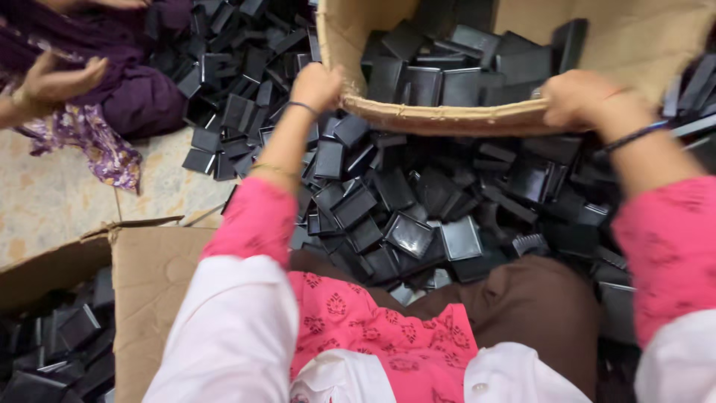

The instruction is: The person sits on the floor among a large pile of black plastic boxes, picks them up one at a time, turns them over in their hands, and places them into a cardboard box beside them. They occasionally toss boxes toward the pile and continue handling boxes from the floor.

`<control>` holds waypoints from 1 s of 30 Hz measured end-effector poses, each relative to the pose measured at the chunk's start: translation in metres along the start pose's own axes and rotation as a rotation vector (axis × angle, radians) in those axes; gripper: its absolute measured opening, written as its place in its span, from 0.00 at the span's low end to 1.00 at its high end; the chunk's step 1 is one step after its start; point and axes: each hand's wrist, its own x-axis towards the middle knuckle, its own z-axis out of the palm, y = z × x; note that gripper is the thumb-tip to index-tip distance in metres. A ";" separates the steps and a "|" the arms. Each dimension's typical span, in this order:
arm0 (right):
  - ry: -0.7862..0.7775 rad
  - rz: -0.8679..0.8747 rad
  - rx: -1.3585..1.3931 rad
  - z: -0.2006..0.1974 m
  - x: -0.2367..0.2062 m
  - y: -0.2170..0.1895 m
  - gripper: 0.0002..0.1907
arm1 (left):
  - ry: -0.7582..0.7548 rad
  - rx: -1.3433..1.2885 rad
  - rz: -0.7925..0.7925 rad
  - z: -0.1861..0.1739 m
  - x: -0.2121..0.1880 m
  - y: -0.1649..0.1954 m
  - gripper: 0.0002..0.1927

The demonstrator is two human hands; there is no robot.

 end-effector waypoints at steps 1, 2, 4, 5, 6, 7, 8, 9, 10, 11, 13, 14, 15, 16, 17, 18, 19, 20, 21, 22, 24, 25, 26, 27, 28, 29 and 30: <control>0.067 0.044 -0.032 -0.004 -0.008 -0.012 0.17 | 0.051 -0.111 -0.111 0.018 -0.008 0.013 0.37; 0.391 -0.066 -0.048 -0.007 -0.017 -0.018 0.21 | 0.102 -0.224 -0.215 0.030 -0.011 0.024 0.45; 1.026 -0.288 -0.094 0.012 -0.037 -0.033 0.28 | 0.196 -0.559 -0.251 0.050 -0.021 0.026 0.37; 1.106 -0.336 0.032 0.028 -0.045 -0.036 0.26 | 0.237 -0.724 -0.281 0.064 -0.036 0.018 0.35; 1.177 -0.382 0.169 0.053 -0.058 -0.038 0.24 | 0.268 -0.733 -0.143 0.077 -0.056 0.001 0.33; 1.136 -0.371 0.287 0.083 -0.066 -0.047 0.19 | 0.302 -0.738 -0.002 0.090 -0.079 -0.018 0.31; 1.097 -0.357 0.405 0.111 -0.072 -0.055 0.14 | 0.308 -0.675 0.144 0.104 -0.111 -0.030 0.29; 0.911 -0.293 0.453 0.140 -0.070 -0.064 0.14 | 0.250 -0.643 -0.046 0.120 -0.144 -0.046 0.23; 0.724 -0.232 0.491 0.165 -0.070 -0.073 0.15 | 0.174 -0.724 -0.012 0.134 -0.178 -0.061 0.25; 0.653 -0.169 0.382 0.190 -0.066 -0.078 0.19 | 0.140 -0.751 -0.111 0.150 -0.211 -0.074 0.19; 0.581 -0.067 0.279 0.228 -0.064 -0.077 0.22 | 0.033 -0.863 -0.113 0.176 -0.271 -0.097 0.17; 0.578 -0.026 0.284 0.236 -0.066 -0.077 0.22 | -0.016 -0.951 -0.157 0.184 -0.293 -0.104 0.15; 0.572 0.013 0.281 0.223 -0.082 -0.080 0.22 | -0.066 -1.010 -0.177 0.176 -0.319 -0.098 0.15; 0.611 0.042 0.324 0.217 -0.094 -0.085 0.19 | -0.114 -1.061 -0.191 0.174 -0.334 -0.098 0.15; 0.652 0.069 0.365 0.209 -0.109 -0.089 0.17 | -0.158 -1.106 -0.276 0.175 -0.343 -0.097 0.17; 0.690 0.096 0.413 0.202 -0.126 -0.098 0.14 | -0.201 -1.145 -0.364 0.176 -0.357 -0.095 0.20; 0.694 0.065 0.498 0.193 -0.147 -0.117 0.12 | -0.249 -1.185 -0.453 0.177 -0.371 -0.090 0.24; 0.698 0.037 0.582 0.184 -0.165 -0.143 0.10 | -0.291 -1.249 -0.489 0.180 -0.377 -0.081 0.28; 0.658 -0.128 0.689 0.175 -0.181 -0.173 0.12 | -0.337 -1.308 -0.531 0.183 -0.378 -0.071 0.33; 0.614 -0.298 0.794 0.168 -0.198 -0.201 0.14 | -0.379 -1.369 -0.573 0.188 -0.377 -0.060 0.39; 0.469 -0.531 1.022 0.158 -0.218 -0.252 0.23 | -0.178 -1.435 -0.352 0.197 -0.361 -0.042 0.43; 0.376 -0.493 1.042 0.155 -0.213 -0.253 0.24 | -0.070 -1.463 -0.235 0.197 -0.352 -0.038 0.44; 0.281 -0.458 1.056 0.157 -0.201 -0.251 0.24 | -0.006 -1.520 -0.257 0.194 -0.342 -0.039 0.43; 0.189 -0.428 1.068 0.164 -0.185 -0.244 0.24 | 0.062 -1.573 -0.275 0.189 -0.331 -0.043 0.42; 0.445 -0.379 1.037 0.168 -0.167 -0.228 0.24 | 0.130 -1.630 -0.284 0.184 -0.321 -0.049 0.41; 0.696 -0.329 0.997 0.168 -0.150 -0.207 0.23 | 0.075 -1.753 -0.376 0.175 -0.316 -0.057 0.37; 0.826 -0.204 0.756 0.171 -0.133 -0.186 0.32 | 0.013 -1.869 -0.481 0.163 -0.315 -0.070 0.34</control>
